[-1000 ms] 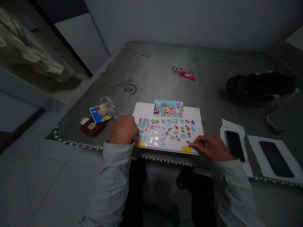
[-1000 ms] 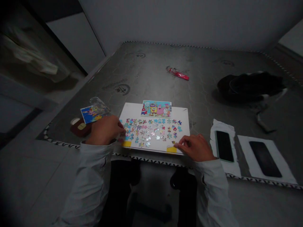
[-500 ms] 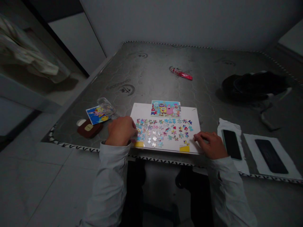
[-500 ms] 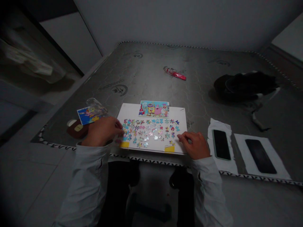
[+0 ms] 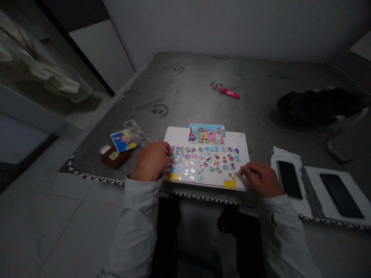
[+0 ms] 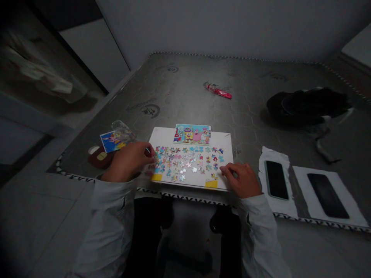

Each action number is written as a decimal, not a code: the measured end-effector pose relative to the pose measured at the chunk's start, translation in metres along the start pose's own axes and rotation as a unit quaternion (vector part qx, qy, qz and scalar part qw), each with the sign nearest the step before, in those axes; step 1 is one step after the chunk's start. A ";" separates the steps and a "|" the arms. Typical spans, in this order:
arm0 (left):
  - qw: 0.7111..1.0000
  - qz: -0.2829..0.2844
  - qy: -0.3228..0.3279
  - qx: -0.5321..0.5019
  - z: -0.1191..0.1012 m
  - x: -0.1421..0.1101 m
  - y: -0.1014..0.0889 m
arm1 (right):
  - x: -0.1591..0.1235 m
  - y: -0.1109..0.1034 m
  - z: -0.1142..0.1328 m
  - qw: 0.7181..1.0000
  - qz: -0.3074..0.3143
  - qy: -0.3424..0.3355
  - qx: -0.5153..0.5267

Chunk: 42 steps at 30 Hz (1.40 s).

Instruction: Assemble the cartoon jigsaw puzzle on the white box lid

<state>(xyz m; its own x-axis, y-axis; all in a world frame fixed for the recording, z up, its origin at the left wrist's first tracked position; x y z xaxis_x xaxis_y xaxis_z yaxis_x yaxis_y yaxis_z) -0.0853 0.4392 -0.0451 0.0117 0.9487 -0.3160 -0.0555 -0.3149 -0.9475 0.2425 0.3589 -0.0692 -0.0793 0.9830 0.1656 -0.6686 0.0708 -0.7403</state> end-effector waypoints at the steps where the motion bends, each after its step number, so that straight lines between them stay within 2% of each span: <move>1: 1.000 -0.013 0.015 -0.010 -0.004 -0.003 -0.005 | 0.000 -0.001 0.002 1.000 -0.002 0.001 0.003; 4: 0.992 -0.069 0.090 -0.060 -0.031 -0.015 -0.026 | 0.000 -0.002 0.011 1.000 -0.003 0.000 0.020; 8: 0.959 -0.122 0.204 -0.155 -0.087 -0.039 -0.043 | 0.002 -0.002 0.026 0.998 0.001 -0.008 0.063; 10: 0.939 -0.115 0.254 -0.200 -0.118 -0.049 -0.039 | 0.002 -0.001 0.030 0.996 -0.001 -0.009 0.089; 12: 0.926 -0.108 0.276 -0.234 -0.141 -0.056 -0.031 | 0.002 0.001 0.030 0.994 -0.001 -0.006 0.110; 16: 0.912 -0.102 0.306 -0.251 -0.174 -0.063 -0.015 | -0.001 0.000 0.021 0.991 -0.001 0.008 0.137; 23: 0.924 -0.094 0.269 -0.254 -0.182 -0.051 -0.005 | -0.008 -0.005 -0.002 0.983 -0.007 0.058 0.172; 26: 0.926 -0.090 0.277 -0.241 -0.190 -0.052 -0.003 | -0.010 -0.004 -0.014 0.976 -0.021 0.089 0.196; 28: 0.935 -0.091 0.271 -0.210 -0.194 -0.054 0.000 | -0.011 -0.005 -0.023 0.972 -0.033 0.104 0.210; 31: 0.965 -0.089 0.226 -0.101 -0.196 -0.054 0.010 | -0.012 -0.006 -0.033 0.971 -0.033 0.114 0.207; 35: 0.980 -0.059 0.190 -0.007 -0.198 -0.053 0.025 | -0.016 -0.003 -0.045 0.977 0.008 0.122 0.174; 38: 0.979 -0.049 0.200 -0.008 -0.204 -0.051 0.031 | -0.019 0.003 -0.051 0.978 0.050 0.133 0.153; 42: 0.969 -0.067 0.236 -0.026 -0.213 -0.050 0.032 | -0.021 0.005 -0.054 0.978 0.071 0.149 0.130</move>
<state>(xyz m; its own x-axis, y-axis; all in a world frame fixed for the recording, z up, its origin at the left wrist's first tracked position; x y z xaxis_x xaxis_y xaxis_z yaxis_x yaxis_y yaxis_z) 0.1246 0.3758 -0.0697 0.4717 0.8661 -0.1656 0.0277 -0.2023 -0.9789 0.2812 0.3476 -0.1118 0.0076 0.9881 -0.1534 -0.8354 -0.0780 -0.5441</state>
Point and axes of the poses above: each hand's wrist, its own x-axis towards the middle knuckle, its own y-axis out of the palm, z = x × y, the point moved 10 cm from there along x, towards the middle knuckle, and after that the axes turned 13 degrees about x, right-handed, at the moved point
